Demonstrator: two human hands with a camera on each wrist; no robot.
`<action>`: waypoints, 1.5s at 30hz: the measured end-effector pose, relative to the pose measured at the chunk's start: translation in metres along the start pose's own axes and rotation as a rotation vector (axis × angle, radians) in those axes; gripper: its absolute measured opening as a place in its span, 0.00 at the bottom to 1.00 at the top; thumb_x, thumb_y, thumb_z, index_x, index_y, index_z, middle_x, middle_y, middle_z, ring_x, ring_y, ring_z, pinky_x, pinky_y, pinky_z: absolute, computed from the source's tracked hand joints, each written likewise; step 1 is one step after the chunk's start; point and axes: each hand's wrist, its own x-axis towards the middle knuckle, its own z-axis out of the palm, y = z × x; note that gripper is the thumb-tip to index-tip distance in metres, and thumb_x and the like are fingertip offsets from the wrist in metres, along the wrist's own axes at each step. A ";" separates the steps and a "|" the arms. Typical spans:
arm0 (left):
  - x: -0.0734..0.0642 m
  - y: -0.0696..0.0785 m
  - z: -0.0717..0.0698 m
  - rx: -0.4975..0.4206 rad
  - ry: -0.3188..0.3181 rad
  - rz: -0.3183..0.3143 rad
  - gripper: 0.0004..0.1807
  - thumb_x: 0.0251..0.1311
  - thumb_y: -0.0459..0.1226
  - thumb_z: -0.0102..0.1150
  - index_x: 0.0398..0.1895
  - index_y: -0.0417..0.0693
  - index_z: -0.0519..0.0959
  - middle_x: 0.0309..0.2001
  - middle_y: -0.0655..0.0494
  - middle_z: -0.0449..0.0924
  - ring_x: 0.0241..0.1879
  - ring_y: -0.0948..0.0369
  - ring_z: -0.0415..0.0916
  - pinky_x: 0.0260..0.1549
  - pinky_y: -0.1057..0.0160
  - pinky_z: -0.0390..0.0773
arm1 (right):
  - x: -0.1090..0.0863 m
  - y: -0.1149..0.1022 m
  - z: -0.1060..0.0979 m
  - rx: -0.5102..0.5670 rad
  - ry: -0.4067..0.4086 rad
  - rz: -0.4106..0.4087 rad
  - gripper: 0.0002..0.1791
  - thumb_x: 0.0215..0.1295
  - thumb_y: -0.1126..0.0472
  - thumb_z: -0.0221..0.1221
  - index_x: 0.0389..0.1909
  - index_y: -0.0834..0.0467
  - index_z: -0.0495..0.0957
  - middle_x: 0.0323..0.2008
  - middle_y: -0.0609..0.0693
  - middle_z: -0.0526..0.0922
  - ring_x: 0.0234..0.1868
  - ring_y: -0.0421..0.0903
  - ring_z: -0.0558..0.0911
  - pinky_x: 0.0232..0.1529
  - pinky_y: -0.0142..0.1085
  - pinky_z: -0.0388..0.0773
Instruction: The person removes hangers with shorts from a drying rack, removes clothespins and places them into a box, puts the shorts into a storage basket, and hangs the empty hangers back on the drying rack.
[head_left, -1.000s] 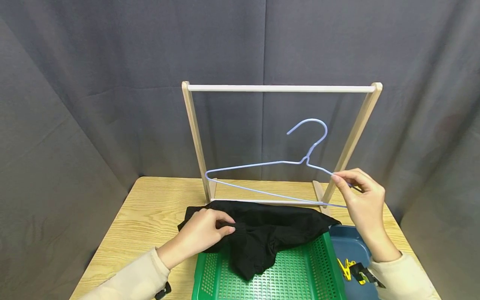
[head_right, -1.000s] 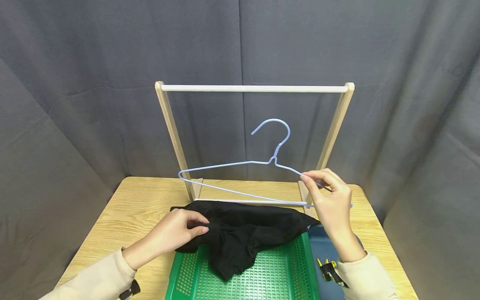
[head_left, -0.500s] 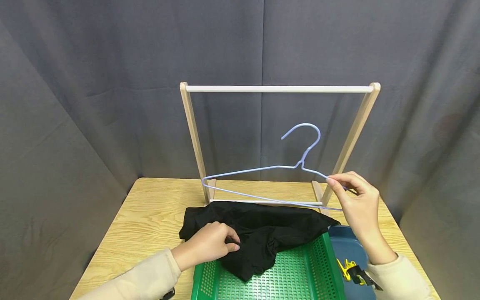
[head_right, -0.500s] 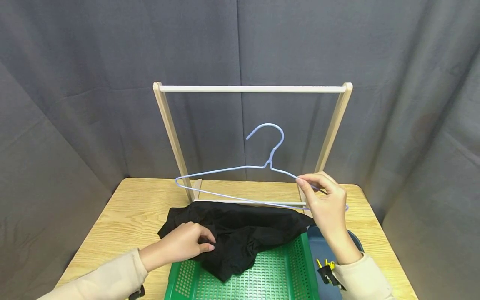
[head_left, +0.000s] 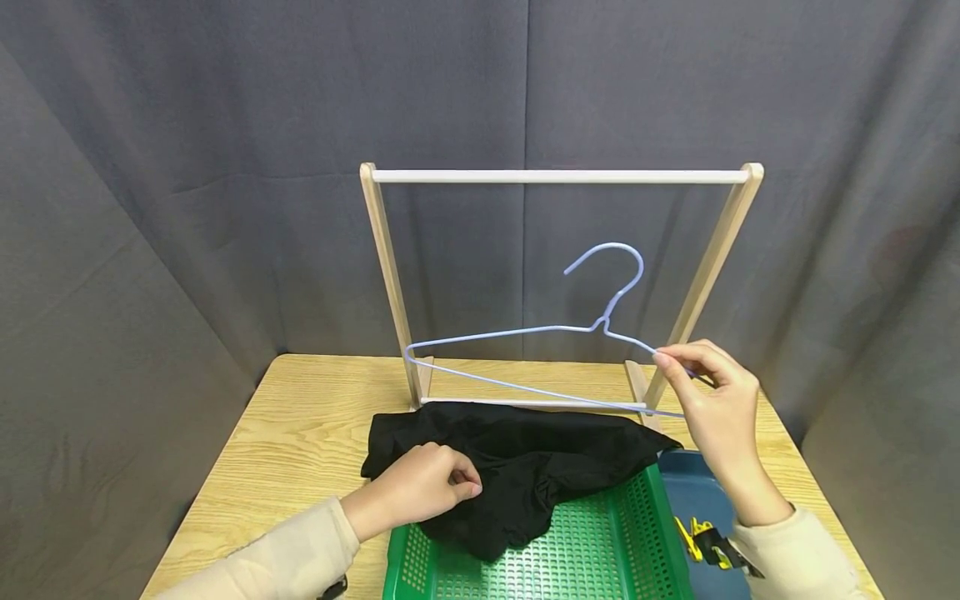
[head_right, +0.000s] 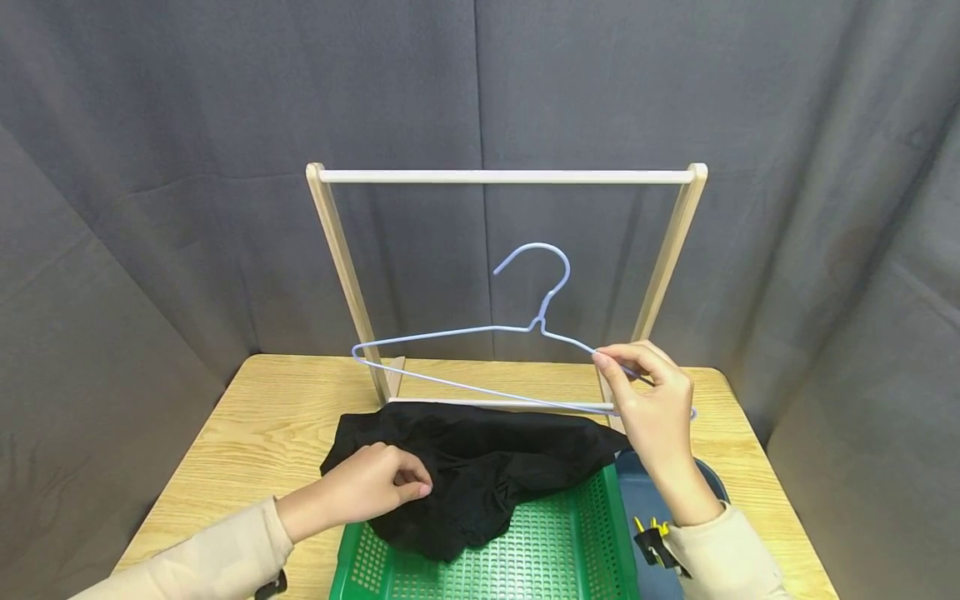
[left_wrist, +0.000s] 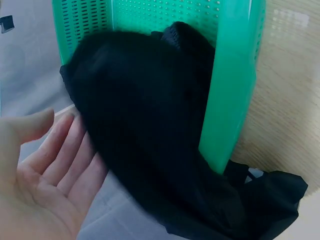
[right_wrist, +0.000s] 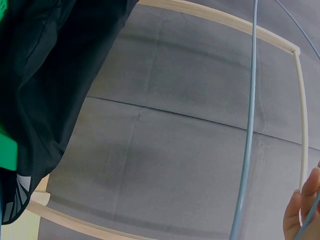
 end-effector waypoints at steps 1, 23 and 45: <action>0.000 0.000 -0.001 0.003 0.019 0.004 0.05 0.64 0.38 0.64 0.35 0.50 0.88 0.29 0.68 0.83 0.28 0.73 0.77 0.30 0.68 0.76 | 0.000 -0.001 0.000 0.001 0.002 0.003 0.04 0.56 0.75 0.68 0.33 0.66 0.86 0.26 0.42 0.82 0.31 0.34 0.76 0.36 0.23 0.70; 0.021 -0.040 -0.044 -0.014 0.539 -0.060 0.09 0.70 0.37 0.57 0.46 0.47 0.84 0.41 0.57 0.86 0.38 0.58 0.83 0.39 0.55 0.81 | 0.004 -0.005 -0.005 -0.027 0.047 0.031 0.05 0.56 0.78 0.66 0.34 0.70 0.85 0.28 0.33 0.80 0.31 0.31 0.76 0.37 0.22 0.70; 0.065 -0.061 -0.103 -0.312 1.007 -0.174 0.19 0.75 0.42 0.49 0.62 0.44 0.73 0.57 0.49 0.77 0.56 0.53 0.73 0.51 0.53 0.72 | 0.004 -0.007 -0.006 -0.018 0.067 0.025 0.06 0.54 0.80 0.65 0.33 0.72 0.84 0.28 0.32 0.80 0.31 0.30 0.77 0.38 0.22 0.71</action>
